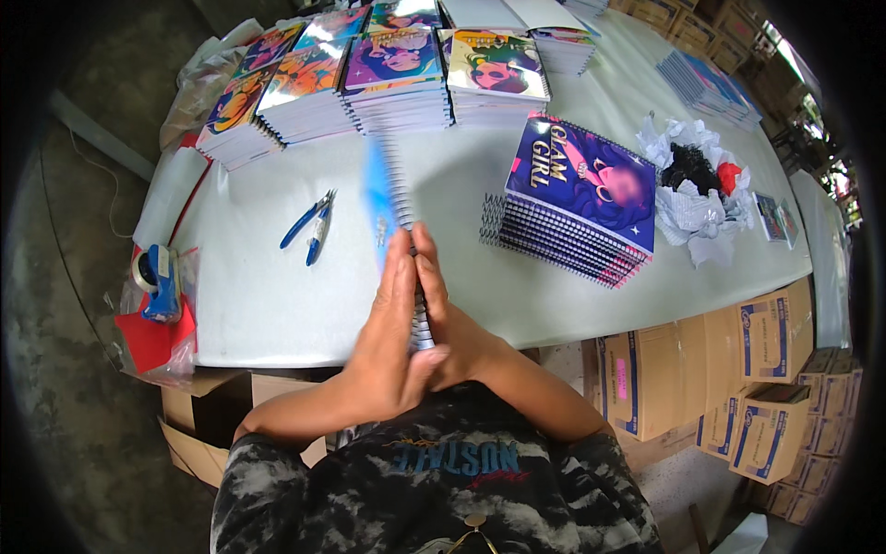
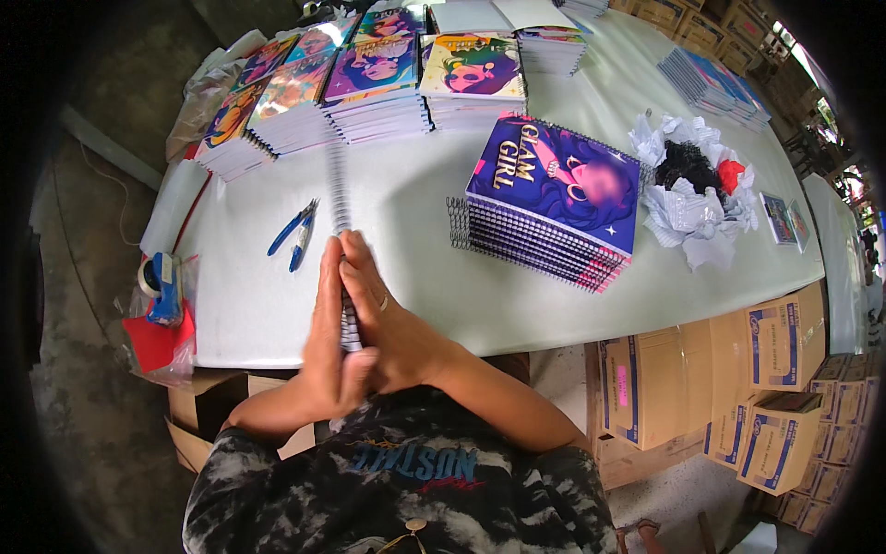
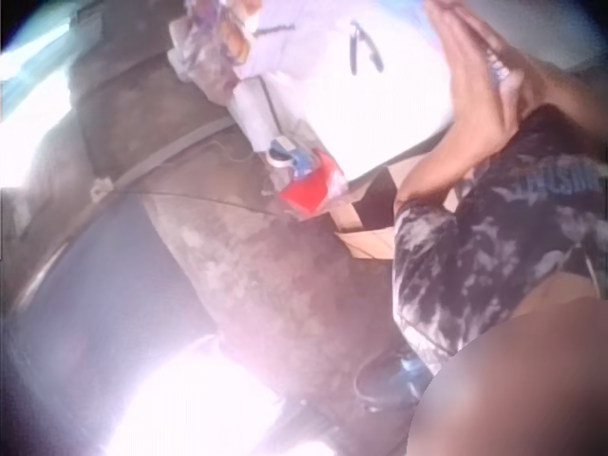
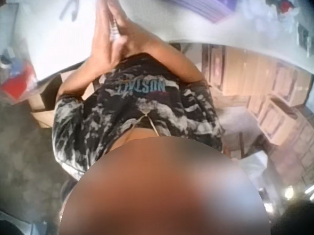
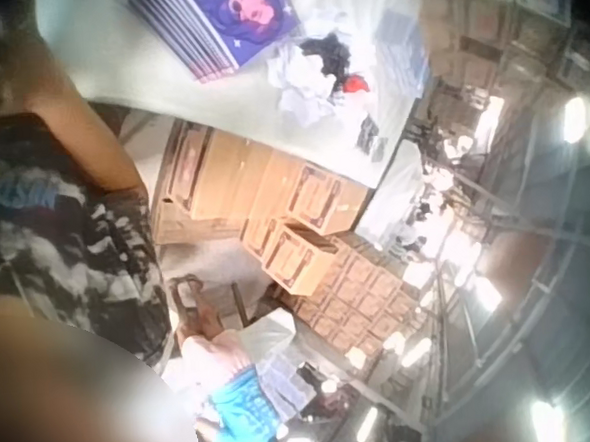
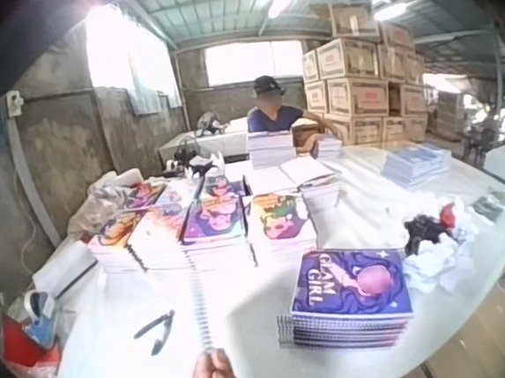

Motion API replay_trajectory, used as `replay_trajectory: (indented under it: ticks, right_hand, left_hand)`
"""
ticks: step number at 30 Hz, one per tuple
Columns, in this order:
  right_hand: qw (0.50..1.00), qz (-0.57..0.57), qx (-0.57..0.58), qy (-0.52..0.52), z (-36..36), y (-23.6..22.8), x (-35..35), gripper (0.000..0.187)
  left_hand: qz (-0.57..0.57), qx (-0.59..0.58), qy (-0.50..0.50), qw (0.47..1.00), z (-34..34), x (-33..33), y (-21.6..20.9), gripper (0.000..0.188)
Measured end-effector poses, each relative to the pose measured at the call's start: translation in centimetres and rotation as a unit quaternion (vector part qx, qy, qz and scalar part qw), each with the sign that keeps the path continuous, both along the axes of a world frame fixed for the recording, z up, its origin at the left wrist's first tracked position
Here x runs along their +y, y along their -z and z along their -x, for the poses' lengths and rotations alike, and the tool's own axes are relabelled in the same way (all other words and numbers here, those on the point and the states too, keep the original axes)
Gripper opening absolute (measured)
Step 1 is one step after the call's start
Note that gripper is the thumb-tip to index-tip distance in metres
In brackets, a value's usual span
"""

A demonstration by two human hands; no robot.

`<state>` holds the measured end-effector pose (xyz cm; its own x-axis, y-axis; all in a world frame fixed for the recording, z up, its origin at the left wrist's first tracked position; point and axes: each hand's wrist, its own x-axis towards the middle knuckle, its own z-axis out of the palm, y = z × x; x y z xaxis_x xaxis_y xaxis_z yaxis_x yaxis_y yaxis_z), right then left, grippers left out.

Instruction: The person assembles spiral-bound notebooks by inserting metal rings into punched holes and closing them with pliers. They then place the finished notebooks into clear plastic sleeves. The work is performed at a white table in a room with stacked boxes and other supplies.

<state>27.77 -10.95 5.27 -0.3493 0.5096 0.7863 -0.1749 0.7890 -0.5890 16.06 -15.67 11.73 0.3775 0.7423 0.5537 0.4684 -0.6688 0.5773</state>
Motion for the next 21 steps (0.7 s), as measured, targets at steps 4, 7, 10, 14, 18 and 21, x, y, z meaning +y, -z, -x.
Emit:
replay_trajectory:
  ticks: [4, 7, 10, 14, 18, 21]
  right_hand:
    - [0.977, -0.061, -0.190, 0.077, -1.9, -7.8, 0.0, 0.067]
    - [0.970, 0.190, -0.152, 0.026, -0.8, -8.1, 0.6, 0.027]
    - [0.936, 0.333, -0.108, -0.049, -0.6, -8.0, 1.1, 0.018]
    - [0.913, 0.406, -0.032, -0.029, -0.2, -6.0, 0.5, 0.014]
    - [0.910, 0.414, -0.006, -0.008, 0.2, -5.1, 0.2, 0.017]
    - [0.917, 0.397, -0.025, 0.027, 0.3, -5.3, -0.1, 0.017]
  left_hand:
    - [0.079, -0.089, -0.177, 0.977, 3.2, -1.8, -5.0, 0.025]
    - [0.199, -0.276, -0.162, 0.926, 5.0, -1.0, -3.9, 0.009]
    - [0.318, -0.342, -0.116, 0.877, 5.7, 0.2, -2.8, 0.009]
    - [0.330, -0.315, -0.044, 0.889, 6.2, 1.5, -1.3, 0.013]
    - [0.381, -0.337, 0.026, 0.861, 6.3, 2.7, -1.5, 0.016]
    - [0.420, -0.319, 0.039, 0.848, 7.2, 3.5, -1.0, 0.015]
